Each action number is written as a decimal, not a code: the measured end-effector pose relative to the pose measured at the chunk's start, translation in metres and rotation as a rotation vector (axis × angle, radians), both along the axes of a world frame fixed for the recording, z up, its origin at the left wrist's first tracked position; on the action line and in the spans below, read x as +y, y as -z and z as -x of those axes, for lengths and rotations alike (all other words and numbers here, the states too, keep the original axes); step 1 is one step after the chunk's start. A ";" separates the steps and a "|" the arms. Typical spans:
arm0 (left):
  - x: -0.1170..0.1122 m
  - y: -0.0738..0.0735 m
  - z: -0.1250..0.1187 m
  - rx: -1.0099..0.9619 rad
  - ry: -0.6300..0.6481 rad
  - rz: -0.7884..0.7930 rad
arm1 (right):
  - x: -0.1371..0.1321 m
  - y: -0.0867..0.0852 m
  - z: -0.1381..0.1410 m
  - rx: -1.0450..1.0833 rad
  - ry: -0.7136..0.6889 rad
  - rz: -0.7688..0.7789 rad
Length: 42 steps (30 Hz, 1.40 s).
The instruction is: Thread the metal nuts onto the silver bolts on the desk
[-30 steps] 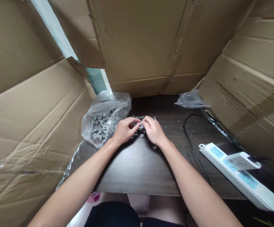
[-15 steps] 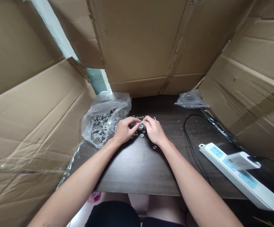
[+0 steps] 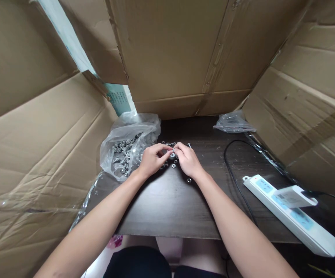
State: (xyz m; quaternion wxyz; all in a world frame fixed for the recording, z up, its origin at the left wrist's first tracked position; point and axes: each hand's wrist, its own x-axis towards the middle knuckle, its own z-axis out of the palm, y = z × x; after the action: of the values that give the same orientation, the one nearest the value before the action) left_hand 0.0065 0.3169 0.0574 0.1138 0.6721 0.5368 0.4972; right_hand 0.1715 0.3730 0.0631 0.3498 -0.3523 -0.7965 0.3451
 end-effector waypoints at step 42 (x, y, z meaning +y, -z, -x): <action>0.000 0.001 0.004 0.148 0.010 -0.021 | 0.003 0.003 -0.001 -0.002 -0.043 0.028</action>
State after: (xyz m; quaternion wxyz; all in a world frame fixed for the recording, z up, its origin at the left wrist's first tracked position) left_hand 0.0028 0.3165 0.0565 0.0693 0.7109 0.5352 0.4510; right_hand 0.1726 0.3759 0.0598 0.3367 -0.3402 -0.7993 0.3632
